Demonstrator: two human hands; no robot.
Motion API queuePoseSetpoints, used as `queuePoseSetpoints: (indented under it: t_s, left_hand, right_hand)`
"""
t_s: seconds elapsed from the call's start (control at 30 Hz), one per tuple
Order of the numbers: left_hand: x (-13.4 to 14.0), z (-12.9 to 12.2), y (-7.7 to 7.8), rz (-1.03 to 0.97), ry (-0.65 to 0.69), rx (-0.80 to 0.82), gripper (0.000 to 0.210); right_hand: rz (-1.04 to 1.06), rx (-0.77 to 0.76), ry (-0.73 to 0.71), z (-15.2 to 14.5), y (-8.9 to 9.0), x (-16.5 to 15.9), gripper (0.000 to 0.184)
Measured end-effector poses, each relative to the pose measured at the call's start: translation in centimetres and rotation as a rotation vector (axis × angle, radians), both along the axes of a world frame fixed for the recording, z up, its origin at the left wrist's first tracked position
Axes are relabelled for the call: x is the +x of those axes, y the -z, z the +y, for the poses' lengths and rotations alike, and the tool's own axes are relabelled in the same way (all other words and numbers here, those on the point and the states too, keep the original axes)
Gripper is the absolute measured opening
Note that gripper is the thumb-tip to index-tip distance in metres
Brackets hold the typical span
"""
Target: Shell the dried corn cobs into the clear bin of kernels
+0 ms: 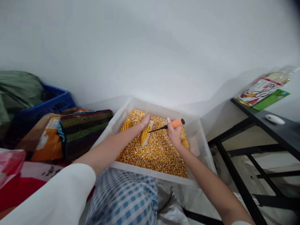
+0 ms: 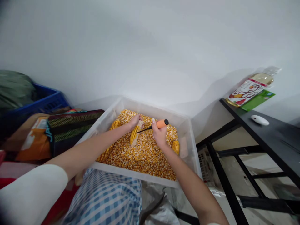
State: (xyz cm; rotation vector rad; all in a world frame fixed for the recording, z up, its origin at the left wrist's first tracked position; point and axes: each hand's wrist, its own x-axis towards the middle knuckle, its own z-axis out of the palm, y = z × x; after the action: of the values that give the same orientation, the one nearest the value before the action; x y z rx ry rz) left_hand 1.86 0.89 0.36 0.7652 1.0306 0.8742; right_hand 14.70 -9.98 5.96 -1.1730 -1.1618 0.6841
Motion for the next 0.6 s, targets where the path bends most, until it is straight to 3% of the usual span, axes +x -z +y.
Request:
queuePoseSetpoints:
  t_s: [0.23, 0.6]
  left_hand:
    - [-1.9, 1.0, 0.8, 0.01, -0.026, -0.025, 0.028]
    - [-2.1, 1.4, 0.9, 0.028, -0.049, -0.094, 0.038]
  right_hand:
    - [-0.091, 0.022, -0.093, -0.6, 1.1, -0.8, 0.033]
    - [-0.083, -0.014, -0.144, -0.8, 1.6, -1.0, 0.032]
